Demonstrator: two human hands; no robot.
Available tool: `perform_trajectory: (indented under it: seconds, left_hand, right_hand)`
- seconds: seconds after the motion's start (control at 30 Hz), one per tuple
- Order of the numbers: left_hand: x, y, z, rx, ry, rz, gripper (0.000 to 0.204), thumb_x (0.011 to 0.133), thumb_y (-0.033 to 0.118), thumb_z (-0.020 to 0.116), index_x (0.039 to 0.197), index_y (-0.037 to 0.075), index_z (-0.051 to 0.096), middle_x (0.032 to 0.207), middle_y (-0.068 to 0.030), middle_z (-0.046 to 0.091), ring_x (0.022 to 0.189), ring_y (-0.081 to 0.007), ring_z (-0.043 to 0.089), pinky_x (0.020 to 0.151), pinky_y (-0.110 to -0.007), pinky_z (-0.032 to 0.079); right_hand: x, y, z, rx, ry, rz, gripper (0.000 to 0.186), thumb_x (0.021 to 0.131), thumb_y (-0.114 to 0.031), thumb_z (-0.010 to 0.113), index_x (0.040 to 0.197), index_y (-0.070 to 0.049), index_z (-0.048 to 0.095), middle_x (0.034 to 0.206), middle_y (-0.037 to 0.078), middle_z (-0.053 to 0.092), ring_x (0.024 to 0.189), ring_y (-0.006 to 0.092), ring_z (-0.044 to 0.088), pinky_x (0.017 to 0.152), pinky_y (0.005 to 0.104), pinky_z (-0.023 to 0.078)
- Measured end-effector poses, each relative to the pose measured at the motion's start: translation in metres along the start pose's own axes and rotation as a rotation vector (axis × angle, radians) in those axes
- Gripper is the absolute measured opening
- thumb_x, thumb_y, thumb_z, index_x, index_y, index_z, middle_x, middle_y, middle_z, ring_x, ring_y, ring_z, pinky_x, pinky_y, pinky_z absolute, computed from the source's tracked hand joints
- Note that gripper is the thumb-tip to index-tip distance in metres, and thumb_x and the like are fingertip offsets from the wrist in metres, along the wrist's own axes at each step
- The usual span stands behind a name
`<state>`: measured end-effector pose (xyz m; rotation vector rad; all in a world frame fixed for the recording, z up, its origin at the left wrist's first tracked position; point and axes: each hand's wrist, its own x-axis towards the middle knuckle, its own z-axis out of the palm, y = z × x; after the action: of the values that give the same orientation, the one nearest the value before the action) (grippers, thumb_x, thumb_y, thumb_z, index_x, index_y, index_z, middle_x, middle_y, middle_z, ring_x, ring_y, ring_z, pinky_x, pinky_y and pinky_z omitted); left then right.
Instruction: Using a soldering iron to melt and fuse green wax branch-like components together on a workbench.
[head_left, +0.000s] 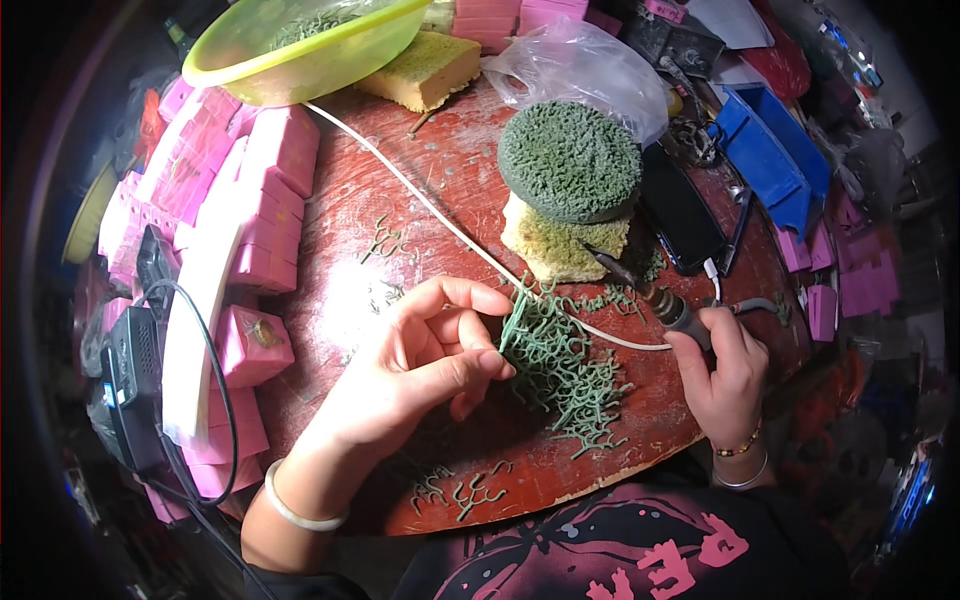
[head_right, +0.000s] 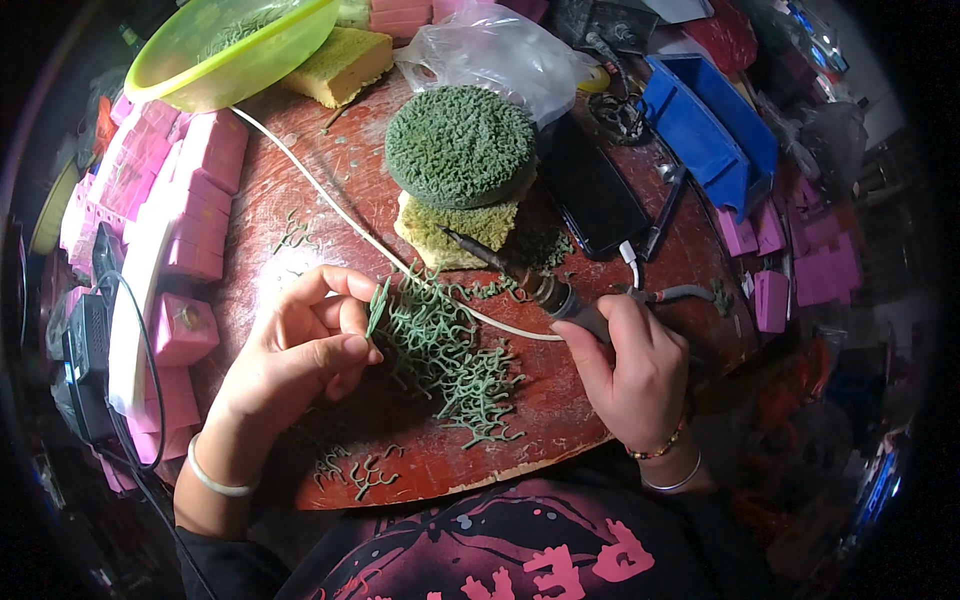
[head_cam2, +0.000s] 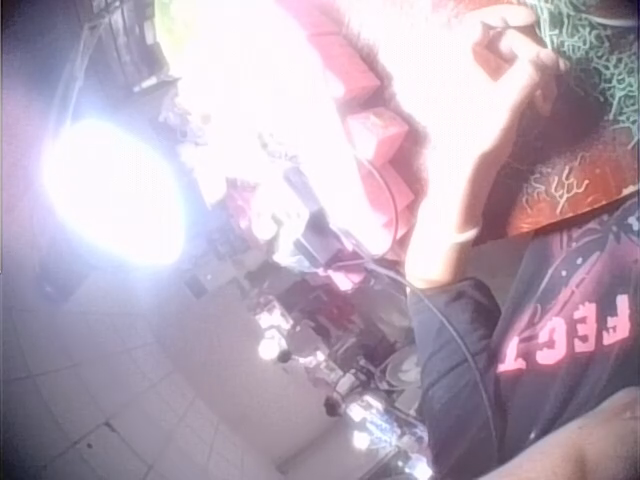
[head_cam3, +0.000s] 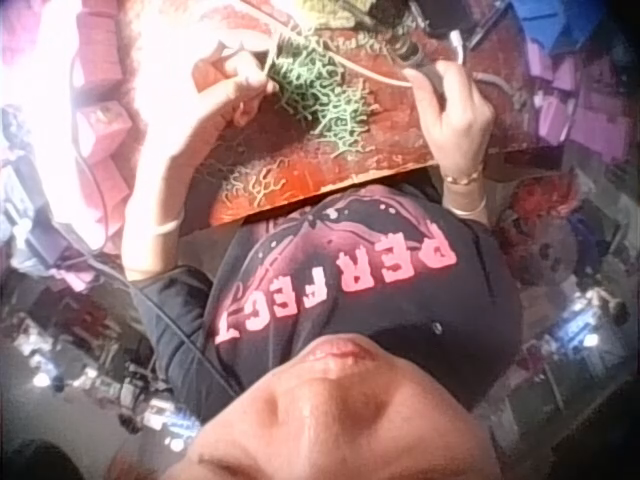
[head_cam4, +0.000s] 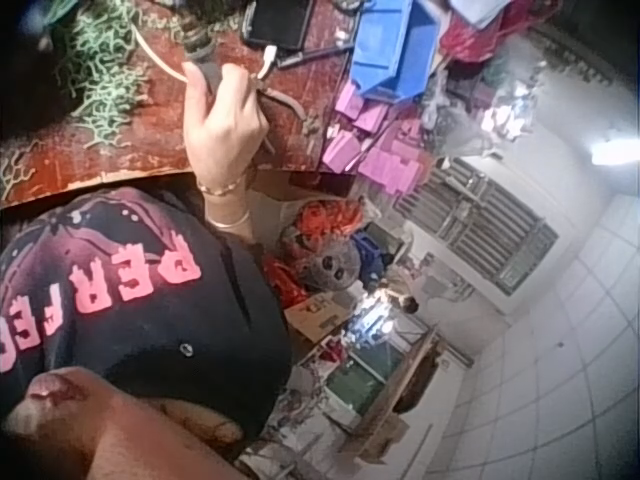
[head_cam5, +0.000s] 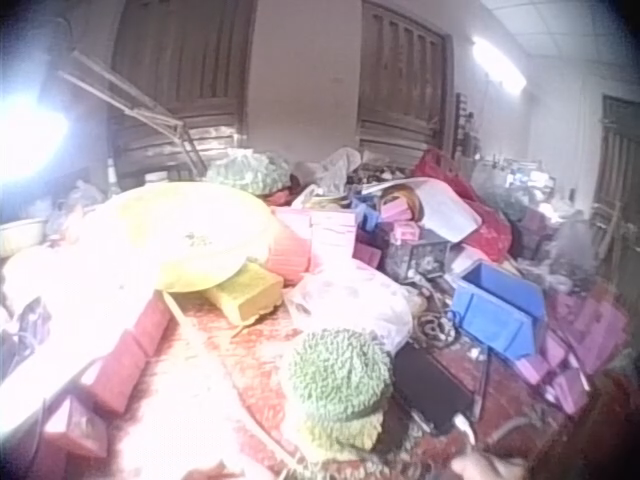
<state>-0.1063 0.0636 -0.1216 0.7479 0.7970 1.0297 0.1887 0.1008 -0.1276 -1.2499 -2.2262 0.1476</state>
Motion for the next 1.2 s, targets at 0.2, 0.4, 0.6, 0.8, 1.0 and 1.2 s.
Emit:
perform_trajectory:
  seconds: [0.2, 0.4, 0.6, 0.8, 1.0, 1.2]
  left_hand:
    - [0.001, 0.0023, 0.0016, 0.135, 0.023, -0.044, 0.034, 0.088, 0.002, 0.063, 0.12, 0.004, 0.052, 0.084, -0.0036, 0.061, 0.067, -0.0076, 0.055, 0.058, -0.021, 0.045]
    - [0.0, 0.0035, 0.006, 0.192, 0.044, -0.068, 0.032, 0.089, 0.005, 0.064, 0.119, 0.005, 0.052, 0.083, -0.0008, 0.06, 0.069, -0.0062, 0.055, 0.058, -0.02, 0.045]
    - [-0.0001, 0.0027, 0.005, 0.201, 0.043, -0.071, 0.032, 0.089, 0.005, 0.064, 0.119, 0.005, 0.052, 0.082, -0.0001, 0.058, 0.07, -0.0059, 0.054, 0.059, -0.02, 0.045]
    - [-0.0004, 0.0031, 0.0053, 0.195, 0.049, -0.068, 0.032, 0.089, 0.004, 0.063, 0.119, 0.004, 0.052, 0.082, -0.0003, 0.058, 0.07, -0.0063, 0.054, 0.06, -0.02, 0.045]
    - [0.0, 0.0033, 0.0061, 0.187, 0.049, -0.066, 0.032, 0.088, 0.003, 0.063, 0.118, 0.004, 0.052, 0.082, -0.0001, 0.057, 0.07, -0.0063, 0.054, 0.06, -0.021, 0.045]
    - [0.0004, 0.0016, 0.0081, 0.178, 0.073, -0.059, 0.035, 0.086, 0.002, 0.066, 0.118, 0.003, 0.053, 0.081, -0.0019, 0.058, 0.065, -0.007, 0.053, 0.057, -0.02, 0.043]
  right_hand:
    - [-0.0016, 0.0003, -0.0034, 0.002, -0.021, -0.167, 0.035, 0.086, -0.032, 0.072, 0.09, -0.002, 0.056, 0.069, 0.01, 0.055, 0.057, 0.0302, 0.057, 0.05, 0.0379, 0.044]
    - [-0.0019, -0.0001, -0.0043, 0.023, -0.073, -0.23, 0.037, 0.087, -0.037, 0.07, 0.09, -0.003, 0.056, 0.068, 0.007, 0.056, 0.057, 0.0266, 0.059, 0.049, 0.0371, 0.045]
    - [-0.0014, 0.0004, -0.0022, 0.04, -0.066, -0.253, 0.036, 0.087, -0.035, 0.07, 0.09, -0.003, 0.056, 0.069, 0.007, 0.056, 0.056, 0.0256, 0.059, 0.047, 0.0357, 0.045]
    - [-0.0006, -0.0011, -0.0022, 0.053, -0.086, -0.25, 0.035, 0.086, -0.034, 0.071, 0.09, -0.003, 0.056, 0.07, 0.007, 0.056, 0.056, 0.0255, 0.06, 0.047, 0.0354, 0.045]
    - [0.0, -0.0016, -0.0027, 0.04, -0.093, -0.254, 0.035, 0.086, -0.034, 0.071, 0.09, -0.003, 0.055, 0.069, 0.006, 0.055, 0.055, 0.0252, 0.059, 0.047, 0.0353, 0.044]
    - [-0.0003, -0.0013, -0.0024, 0.041, -0.091, -0.259, 0.035, 0.086, -0.034, 0.071, 0.09, -0.003, 0.055, 0.069, 0.006, 0.054, 0.055, 0.025, 0.059, 0.046, 0.0356, 0.044]
